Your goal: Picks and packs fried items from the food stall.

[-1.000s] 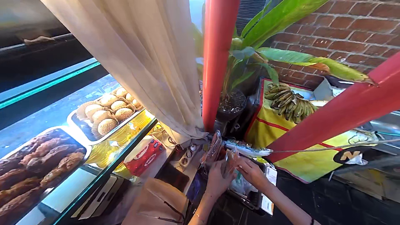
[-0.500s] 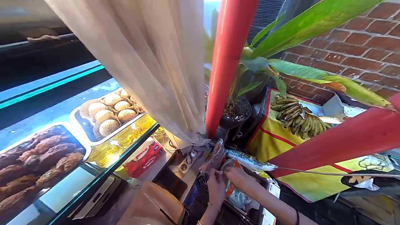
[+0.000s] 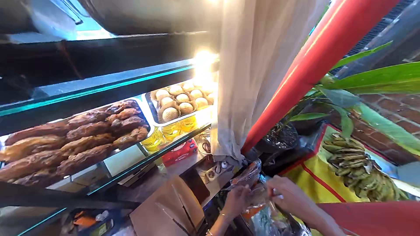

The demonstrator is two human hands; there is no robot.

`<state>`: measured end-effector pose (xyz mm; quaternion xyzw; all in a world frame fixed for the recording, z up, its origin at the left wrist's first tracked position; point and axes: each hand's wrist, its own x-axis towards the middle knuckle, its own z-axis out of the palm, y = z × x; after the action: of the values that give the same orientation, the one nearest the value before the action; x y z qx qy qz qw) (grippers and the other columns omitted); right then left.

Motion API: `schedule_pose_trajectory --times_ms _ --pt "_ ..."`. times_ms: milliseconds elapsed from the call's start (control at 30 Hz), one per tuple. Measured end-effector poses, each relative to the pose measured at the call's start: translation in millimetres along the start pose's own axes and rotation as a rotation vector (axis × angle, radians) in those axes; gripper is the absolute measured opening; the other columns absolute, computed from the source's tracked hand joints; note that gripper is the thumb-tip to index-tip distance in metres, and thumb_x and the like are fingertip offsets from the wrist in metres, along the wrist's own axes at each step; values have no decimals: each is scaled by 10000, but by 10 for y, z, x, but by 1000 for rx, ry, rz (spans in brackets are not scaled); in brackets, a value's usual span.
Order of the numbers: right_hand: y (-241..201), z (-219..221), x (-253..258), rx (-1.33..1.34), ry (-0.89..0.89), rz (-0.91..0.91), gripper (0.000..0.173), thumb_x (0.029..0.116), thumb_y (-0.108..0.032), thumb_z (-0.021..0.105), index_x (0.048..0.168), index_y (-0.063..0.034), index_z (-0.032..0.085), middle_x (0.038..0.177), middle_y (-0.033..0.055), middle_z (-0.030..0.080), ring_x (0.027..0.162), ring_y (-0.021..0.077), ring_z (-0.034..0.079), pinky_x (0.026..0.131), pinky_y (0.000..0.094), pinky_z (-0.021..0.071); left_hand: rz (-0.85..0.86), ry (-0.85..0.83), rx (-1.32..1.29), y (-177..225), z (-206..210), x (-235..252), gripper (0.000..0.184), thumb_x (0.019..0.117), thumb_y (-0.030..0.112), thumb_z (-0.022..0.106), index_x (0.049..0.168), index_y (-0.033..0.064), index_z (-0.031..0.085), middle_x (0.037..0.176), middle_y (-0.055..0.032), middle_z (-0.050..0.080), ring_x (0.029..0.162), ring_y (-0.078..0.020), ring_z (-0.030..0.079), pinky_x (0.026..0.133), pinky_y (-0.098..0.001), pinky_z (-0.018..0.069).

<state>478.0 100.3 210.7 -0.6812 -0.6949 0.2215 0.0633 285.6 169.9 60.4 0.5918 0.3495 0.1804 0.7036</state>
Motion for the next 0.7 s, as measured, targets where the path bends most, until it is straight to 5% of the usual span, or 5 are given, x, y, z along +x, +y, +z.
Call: schedule_pose_trajectory --times_ms 133,233,400,500,700 --pt "-263 -466 -228 376 660 -1 276 941 -330 722 1112 -124 653 896 -6 719 728 109 694 612 310 613 -23 -53 -480 452 -252 -369 873 1025 673 125 1448 -6 474 1349 -164 632 1244 -274 613 1031 -496 509" --pt "-667 -313 -298 784 915 66 446 910 -188 760 1292 -27 592 1075 24 744 936 142 736 794 323 648 253 -182 -777 796 -359 -706 1119 810 887 443 1537 45 327 1431 -152 589 1307 -328 581 1023 -546 521" --pt "-1301 488 -361 1207 570 30 512 848 -100 825 1295 -52 581 1123 -1 756 1027 155 734 925 404 628 601 299 -320 1228 -632 -1312 387 931 57 705 1249 -117 570 1083 -113 743 973 -159 735 874 -358 630" --pt "-1219 412 -229 1171 387 -247 757 910 -421 761 1501 -95 418 1406 74 626 1266 259 620 1042 467 546 609 307 354 1210 -1035 -1716 179 913 84 704 1064 -13 719 963 -103 749 886 -163 732 823 -384 618" --pt "-1822 134 74 710 522 -282 219 836 -93 843 1021 -39 740 921 27 770 821 131 748 763 335 658 484 235 396 1145 -1342 -2357 290 934 150 728 1154 -30 671 988 -128 747 913 -202 735 848 -430 609"
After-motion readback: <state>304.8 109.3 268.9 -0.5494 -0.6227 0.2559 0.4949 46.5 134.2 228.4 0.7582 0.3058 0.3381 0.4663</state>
